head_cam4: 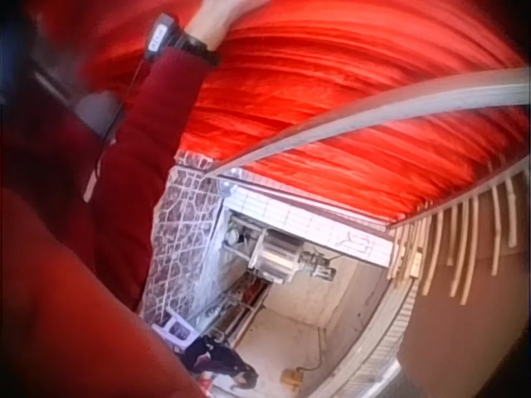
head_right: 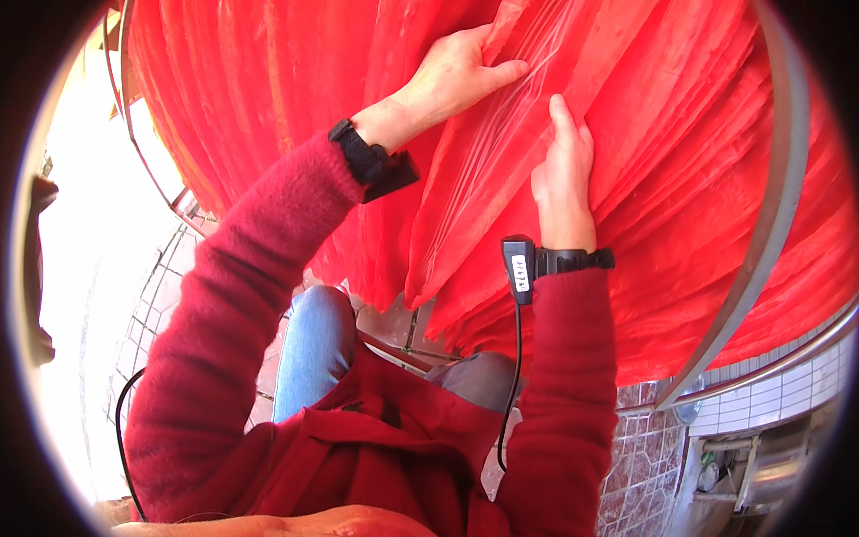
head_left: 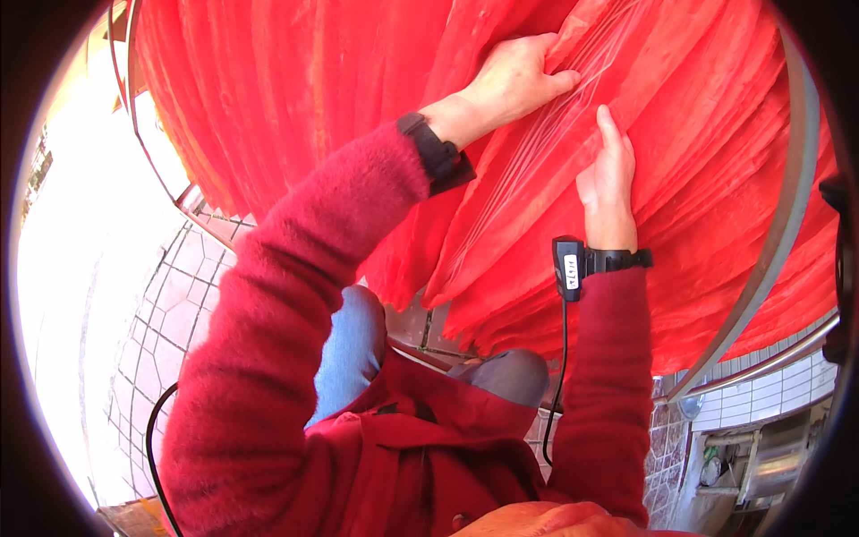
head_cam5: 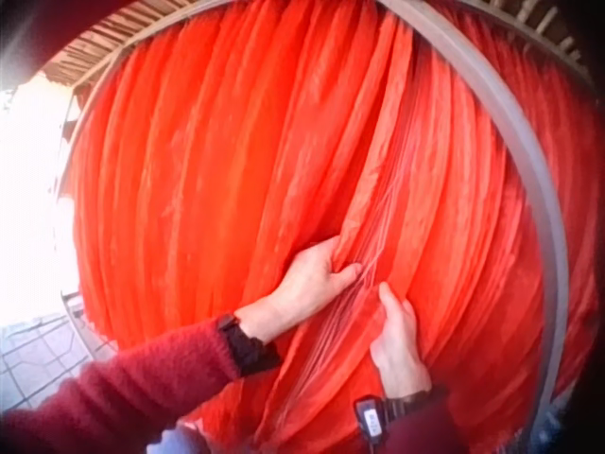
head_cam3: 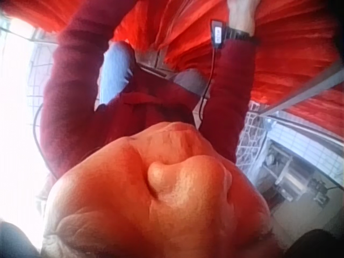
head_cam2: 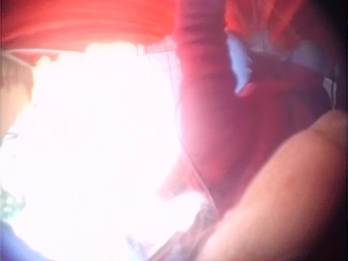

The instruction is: The person assembles a red paper lantern by hand, attaching white strings to the red paper and securing them to the metal frame. The person repeatedly folds and tucks the paper edges into the frame while smoothing the strings.

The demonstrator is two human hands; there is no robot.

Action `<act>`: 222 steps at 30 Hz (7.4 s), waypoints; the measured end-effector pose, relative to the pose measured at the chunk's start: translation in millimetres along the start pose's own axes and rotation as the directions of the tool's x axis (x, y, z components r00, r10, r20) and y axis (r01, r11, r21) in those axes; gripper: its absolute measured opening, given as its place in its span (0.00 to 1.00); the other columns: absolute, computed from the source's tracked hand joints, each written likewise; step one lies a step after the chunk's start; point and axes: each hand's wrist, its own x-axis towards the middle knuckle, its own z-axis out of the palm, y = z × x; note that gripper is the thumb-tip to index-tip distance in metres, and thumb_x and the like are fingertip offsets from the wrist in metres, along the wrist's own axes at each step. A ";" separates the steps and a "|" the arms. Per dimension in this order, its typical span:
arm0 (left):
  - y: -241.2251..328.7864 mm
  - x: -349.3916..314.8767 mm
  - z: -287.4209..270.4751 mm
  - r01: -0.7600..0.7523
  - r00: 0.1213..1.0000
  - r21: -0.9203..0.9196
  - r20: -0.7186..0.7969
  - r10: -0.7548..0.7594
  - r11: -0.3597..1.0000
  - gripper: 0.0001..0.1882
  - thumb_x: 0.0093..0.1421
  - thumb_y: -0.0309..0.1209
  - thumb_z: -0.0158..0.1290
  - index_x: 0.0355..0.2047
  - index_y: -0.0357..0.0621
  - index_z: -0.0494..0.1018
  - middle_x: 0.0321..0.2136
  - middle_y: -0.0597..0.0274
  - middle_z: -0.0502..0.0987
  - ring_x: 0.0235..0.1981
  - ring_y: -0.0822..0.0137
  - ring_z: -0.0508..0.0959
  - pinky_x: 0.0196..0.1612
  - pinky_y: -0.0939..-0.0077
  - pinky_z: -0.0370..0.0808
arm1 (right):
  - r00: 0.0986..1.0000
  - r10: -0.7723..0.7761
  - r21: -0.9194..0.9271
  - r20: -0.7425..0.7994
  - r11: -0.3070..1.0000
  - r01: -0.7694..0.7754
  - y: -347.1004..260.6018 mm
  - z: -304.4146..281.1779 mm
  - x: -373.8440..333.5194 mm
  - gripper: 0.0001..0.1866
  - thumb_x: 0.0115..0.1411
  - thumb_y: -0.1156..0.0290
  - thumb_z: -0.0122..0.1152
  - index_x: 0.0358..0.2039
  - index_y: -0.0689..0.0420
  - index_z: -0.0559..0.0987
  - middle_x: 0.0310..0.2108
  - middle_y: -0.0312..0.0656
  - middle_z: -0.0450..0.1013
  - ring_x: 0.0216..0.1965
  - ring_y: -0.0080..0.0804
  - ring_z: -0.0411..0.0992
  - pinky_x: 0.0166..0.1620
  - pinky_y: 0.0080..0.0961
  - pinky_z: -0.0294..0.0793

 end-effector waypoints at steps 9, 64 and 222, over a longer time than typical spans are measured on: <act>13.3 -4.0 0.7 -0.007 0.999 0.008 0.041 0.007 1.000 0.18 0.58 0.38 0.58 0.44 0.39 0.78 0.33 0.43 0.81 0.37 0.47 0.82 0.41 0.57 0.78 | 0.969 -0.203 -0.106 0.143 0.970 0.219 -22.6 27.0 -3.1 0.25 0.64 0.65 0.63 0.58 0.64 0.72 0.56 0.43 0.72 0.55 0.30 0.70 0.57 0.28 0.70; 28.3 62.9 -27.3 0.074 0.996 0.122 0.037 -0.079 0.990 0.16 0.61 0.38 0.57 0.43 0.39 0.80 0.31 0.48 0.83 0.33 0.56 0.83 0.41 0.63 0.77 | 0.919 -0.390 -0.392 0.061 0.837 0.382 -67.8 31.3 49.0 0.19 0.63 0.73 0.64 0.53 0.65 0.77 0.50 0.42 0.77 0.49 0.30 0.74 0.54 0.27 0.70; 38.3 56.5 -49.5 -0.537 0.801 0.834 0.458 0.385 0.126 0.24 0.63 0.40 0.51 0.60 0.56 0.71 0.67 0.62 0.62 0.72 0.58 0.51 0.71 0.42 0.46 | 0.961 -0.277 -0.353 0.019 0.897 0.266 -87.7 12.3 53.8 0.20 0.69 0.62 0.56 0.54 0.62 0.77 0.49 0.37 0.76 0.50 0.23 0.71 0.56 0.24 0.67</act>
